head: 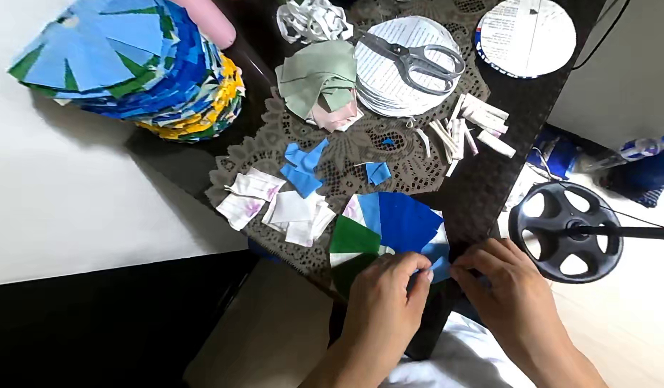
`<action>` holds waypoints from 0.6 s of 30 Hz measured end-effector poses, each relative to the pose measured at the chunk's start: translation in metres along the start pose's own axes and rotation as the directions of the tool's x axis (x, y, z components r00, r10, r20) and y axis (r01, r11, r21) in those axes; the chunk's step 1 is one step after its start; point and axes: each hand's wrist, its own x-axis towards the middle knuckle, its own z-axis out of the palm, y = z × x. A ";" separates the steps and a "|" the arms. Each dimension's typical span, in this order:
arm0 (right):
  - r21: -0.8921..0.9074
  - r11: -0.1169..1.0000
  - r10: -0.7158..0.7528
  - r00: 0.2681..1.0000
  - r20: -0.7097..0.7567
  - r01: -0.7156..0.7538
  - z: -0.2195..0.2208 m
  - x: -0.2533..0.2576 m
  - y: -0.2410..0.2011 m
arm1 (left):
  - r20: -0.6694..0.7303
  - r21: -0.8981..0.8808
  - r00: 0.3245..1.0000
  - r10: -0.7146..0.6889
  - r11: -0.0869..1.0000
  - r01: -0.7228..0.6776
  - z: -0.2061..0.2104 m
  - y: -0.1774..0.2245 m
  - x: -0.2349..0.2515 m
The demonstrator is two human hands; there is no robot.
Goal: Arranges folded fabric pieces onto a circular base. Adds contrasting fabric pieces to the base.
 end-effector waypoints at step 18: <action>-0.125 0.992 -0.021 0.999 0.045 0.027 0.004 0.046 0.002 | -0.062 0.159 0.998 -0.008 0.987 0.018 -0.001 -0.004 0.039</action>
